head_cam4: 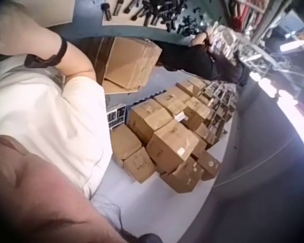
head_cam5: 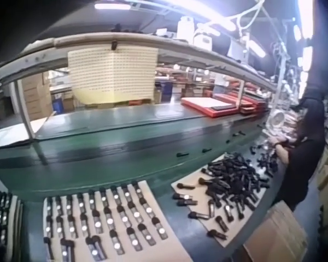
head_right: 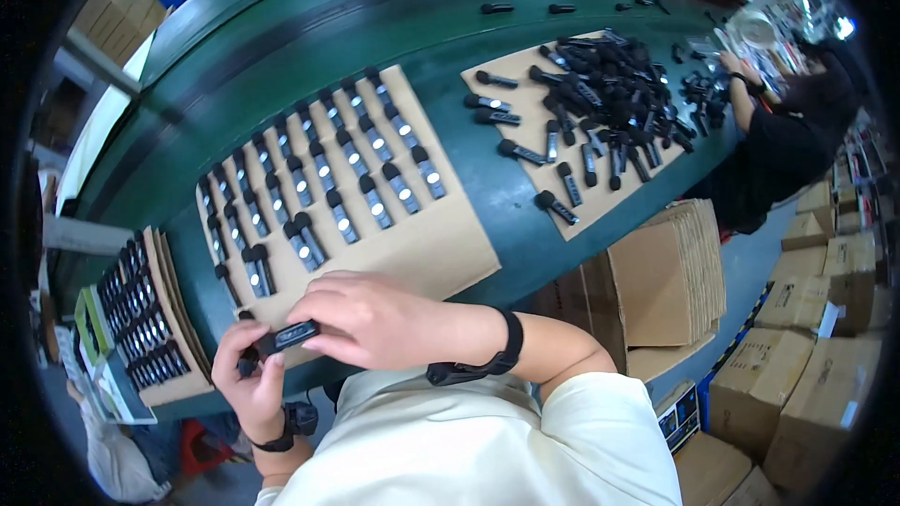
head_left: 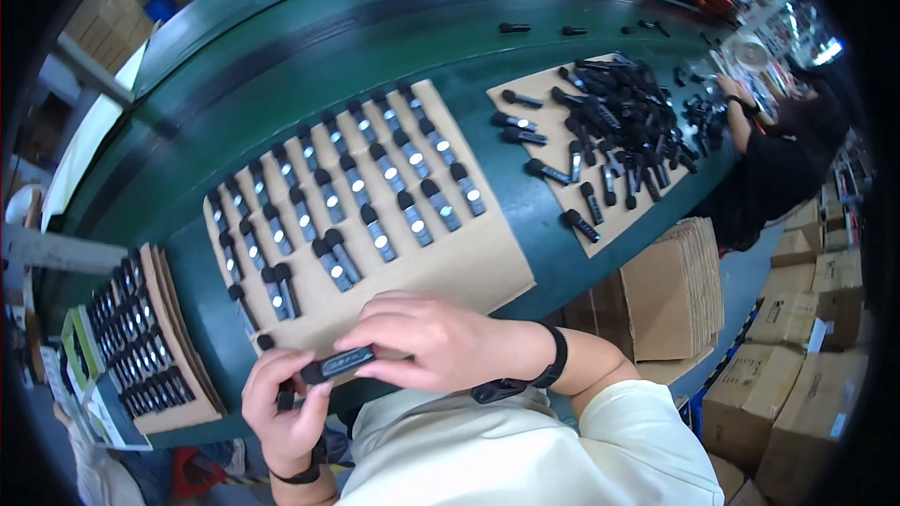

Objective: Assembling small electronic components and organizing them into a designated tray on an assembly line.

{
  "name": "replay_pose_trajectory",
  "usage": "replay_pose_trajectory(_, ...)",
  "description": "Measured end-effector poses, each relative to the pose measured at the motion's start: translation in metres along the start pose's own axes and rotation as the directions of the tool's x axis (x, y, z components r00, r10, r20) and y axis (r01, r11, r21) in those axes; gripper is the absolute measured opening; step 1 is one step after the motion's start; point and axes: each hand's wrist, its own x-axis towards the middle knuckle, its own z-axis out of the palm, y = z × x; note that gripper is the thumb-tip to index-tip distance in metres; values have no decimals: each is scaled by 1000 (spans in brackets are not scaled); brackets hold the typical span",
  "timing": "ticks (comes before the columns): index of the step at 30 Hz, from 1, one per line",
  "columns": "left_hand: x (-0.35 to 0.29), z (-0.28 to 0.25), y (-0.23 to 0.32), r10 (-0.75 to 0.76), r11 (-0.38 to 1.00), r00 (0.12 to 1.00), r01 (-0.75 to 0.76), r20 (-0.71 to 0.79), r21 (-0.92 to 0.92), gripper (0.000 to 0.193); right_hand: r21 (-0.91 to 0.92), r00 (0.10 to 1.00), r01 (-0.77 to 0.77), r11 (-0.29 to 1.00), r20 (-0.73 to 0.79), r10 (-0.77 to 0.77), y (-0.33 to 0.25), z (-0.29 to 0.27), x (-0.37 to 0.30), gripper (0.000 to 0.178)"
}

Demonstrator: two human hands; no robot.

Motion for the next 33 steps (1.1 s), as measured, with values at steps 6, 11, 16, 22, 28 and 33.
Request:
replay_pose_trajectory(6, -1, 6, -7, 17, 998, 996, -12, 91, -57, 32, 79, 985, -168, 983, 57, 163, -2, 0, -11, 33)
replay_pose_trajectory(11, 0, 4, -16, 98, 993, 986, -88, 134, -82, 33, 17, 978, -201, 979, 56, 200, 4, 3, -7, 30)
replay_pose_trajectory(16, -2, 2, -18, 39, 995, 994, -30, 102, -93, 33, 11, 984, -169, 986, 52, 168, 7, 10, -2, 30)
replay_pose_trajectory(22, 3, 7, -24, 125, 988, 987, -115, 99, -98, 33, -50, 995, -81, 995, 58, 84, 12, 13, 0, 32)
replay_pose_trajectory(28, 7, 6, -24, 164, 984, 978, -154, 126, -86, 32, 8, 979, -202, 979, 31, 201, 8, 13, -1, 34)
replay_pose_trajectory(33, 5, 7, -27, 221, 975, 971, -217, 93, -51, 33, 155, 979, -199, 968, -4, 202, 14, 19, -3, 36)
